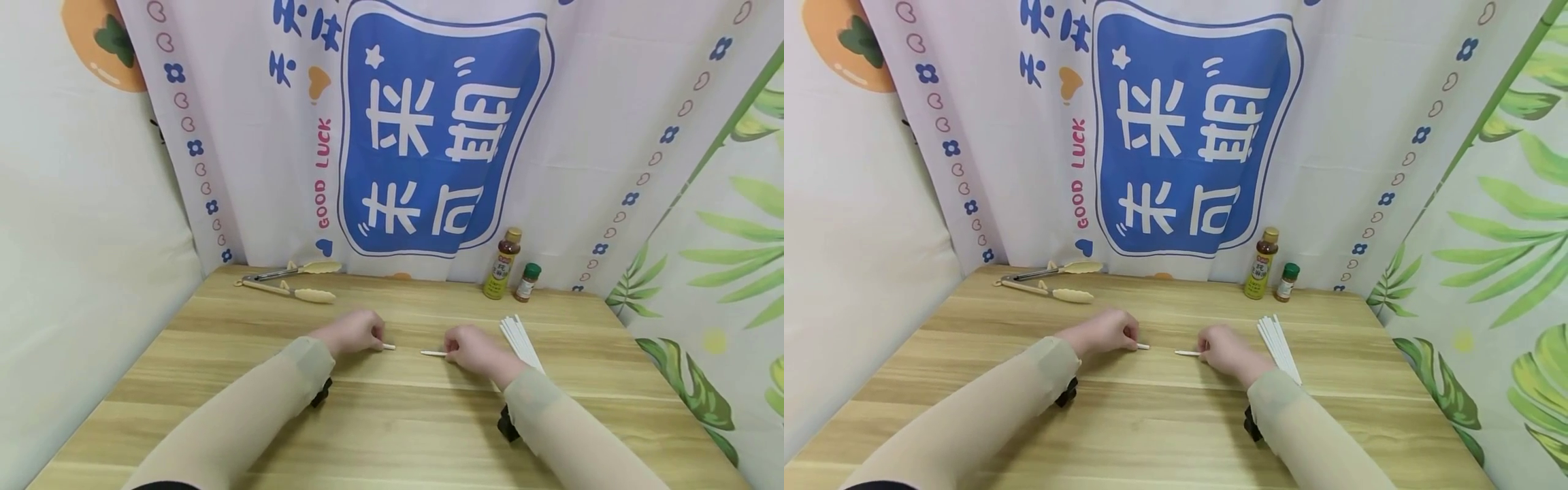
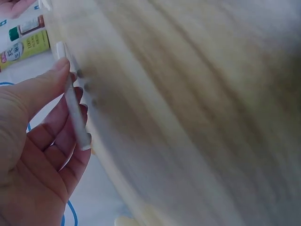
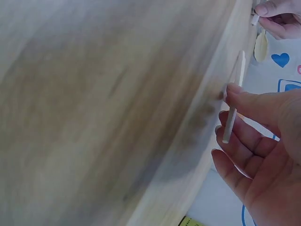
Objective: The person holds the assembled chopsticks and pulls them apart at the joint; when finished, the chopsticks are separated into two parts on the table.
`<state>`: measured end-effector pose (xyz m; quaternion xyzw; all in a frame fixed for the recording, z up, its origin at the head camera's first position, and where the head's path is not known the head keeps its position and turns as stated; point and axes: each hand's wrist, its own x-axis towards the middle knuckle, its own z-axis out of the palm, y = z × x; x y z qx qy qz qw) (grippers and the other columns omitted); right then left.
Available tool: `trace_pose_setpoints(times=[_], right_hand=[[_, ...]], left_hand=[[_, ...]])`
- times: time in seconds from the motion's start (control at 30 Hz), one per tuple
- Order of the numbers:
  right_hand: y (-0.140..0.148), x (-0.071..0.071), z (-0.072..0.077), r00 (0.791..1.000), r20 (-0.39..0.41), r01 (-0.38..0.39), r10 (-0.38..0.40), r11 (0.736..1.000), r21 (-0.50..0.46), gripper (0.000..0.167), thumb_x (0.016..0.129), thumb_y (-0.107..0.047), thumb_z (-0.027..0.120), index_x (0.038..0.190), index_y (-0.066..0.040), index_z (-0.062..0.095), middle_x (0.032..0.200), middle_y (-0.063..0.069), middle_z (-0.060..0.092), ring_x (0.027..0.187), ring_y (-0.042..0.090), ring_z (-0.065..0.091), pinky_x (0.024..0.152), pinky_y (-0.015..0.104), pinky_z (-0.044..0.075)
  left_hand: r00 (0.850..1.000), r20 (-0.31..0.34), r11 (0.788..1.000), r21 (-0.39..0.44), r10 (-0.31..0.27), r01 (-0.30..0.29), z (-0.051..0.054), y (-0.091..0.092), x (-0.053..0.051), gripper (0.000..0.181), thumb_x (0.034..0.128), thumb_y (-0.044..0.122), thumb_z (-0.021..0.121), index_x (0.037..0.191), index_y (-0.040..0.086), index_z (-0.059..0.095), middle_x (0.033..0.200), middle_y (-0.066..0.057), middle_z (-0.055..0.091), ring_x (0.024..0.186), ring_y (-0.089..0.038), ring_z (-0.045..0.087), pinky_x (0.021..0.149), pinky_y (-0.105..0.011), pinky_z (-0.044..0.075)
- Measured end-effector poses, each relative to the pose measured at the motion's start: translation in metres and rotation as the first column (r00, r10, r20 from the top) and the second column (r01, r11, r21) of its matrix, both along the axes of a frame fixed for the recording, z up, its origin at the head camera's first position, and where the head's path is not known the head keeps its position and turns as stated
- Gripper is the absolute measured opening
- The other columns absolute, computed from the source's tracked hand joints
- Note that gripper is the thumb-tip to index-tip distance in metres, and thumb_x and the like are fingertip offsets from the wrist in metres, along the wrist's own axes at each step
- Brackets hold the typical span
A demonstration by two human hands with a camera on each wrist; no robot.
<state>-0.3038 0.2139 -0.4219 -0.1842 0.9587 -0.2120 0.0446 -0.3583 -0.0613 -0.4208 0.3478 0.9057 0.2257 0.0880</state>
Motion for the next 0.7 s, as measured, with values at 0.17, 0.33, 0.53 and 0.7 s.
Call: trace_pose_setpoints(times=[0.17, 0.33, 0.53, 0.7], right_hand=[[-0.002, -0.002, -0.003, 1.000, -0.003, -0.003, 0.003, 1.000, -0.023, 0.021, 0.084, -0.004, 0.076, 0.076, -0.012, 0.059, 0.070, -0.003, 0.053, 0.066, 0.015, 0.049, 0.064, 0.034, 0.043], [-0.001, -0.001, -0.004, 1.000, -0.011, 0.002, -0.003, 1.000, -0.027, 0.021, 0.083, -0.004, 0.077, 0.076, -0.013, 0.059, 0.071, -0.004, 0.053, 0.067, 0.014, 0.049, 0.064, 0.034, 0.043], [0.010, -0.001, 0.005, 0.999, 0.012, 0.039, -0.039, 0.997, -0.059, 0.016, 0.084, -0.006, 0.076, 0.079, -0.011, 0.061, 0.074, -0.002, 0.055, 0.069, 0.015, 0.051, 0.065, 0.034, 0.044], [0.039, -0.003, 0.027, 0.988, -0.034, 0.148, -0.149, 0.989, -0.029, 0.010, 0.083, -0.003, 0.072, 0.085, -0.007, 0.062, 0.078, 0.003, 0.057, 0.072, 0.019, 0.053, 0.065, 0.037, 0.046]], left_hand=[[1.000, -0.003, 1.000, -0.007, -0.006, 0.006, -0.002, -0.001, 0.000, 0.016, 0.0852, 0.012, 0.077, 0.073, 0.013, 0.068, 0.069, 0.008, 0.059, 0.066, -0.011, 0.051, 0.065, -0.030, 0.044], [1.000, -0.012, 1.000, -0.013, -0.012, 0.012, -0.002, 0.000, 0.001, 0.016, 0.0838, 0.011, 0.078, 0.073, 0.013, 0.067, 0.069, 0.008, 0.058, 0.065, -0.011, 0.051, 0.064, -0.031, 0.045], [1.000, -0.020, 0.999, -0.033, -0.021, 0.021, -0.002, 0.003, 0.000, 0.016, 0.0837, 0.009, 0.078, 0.074, 0.013, 0.067, 0.071, 0.009, 0.058, 0.068, -0.011, 0.052, 0.067, -0.031, 0.045], [0.998, -0.016, 0.998, -0.040, -0.052, 0.052, -0.001, 0.003, -0.001, 0.018, 0.0836, 0.005, 0.077, 0.073, 0.013, 0.065, 0.070, 0.007, 0.057, 0.068, -0.012, 0.051, 0.067, -0.031, 0.045]])
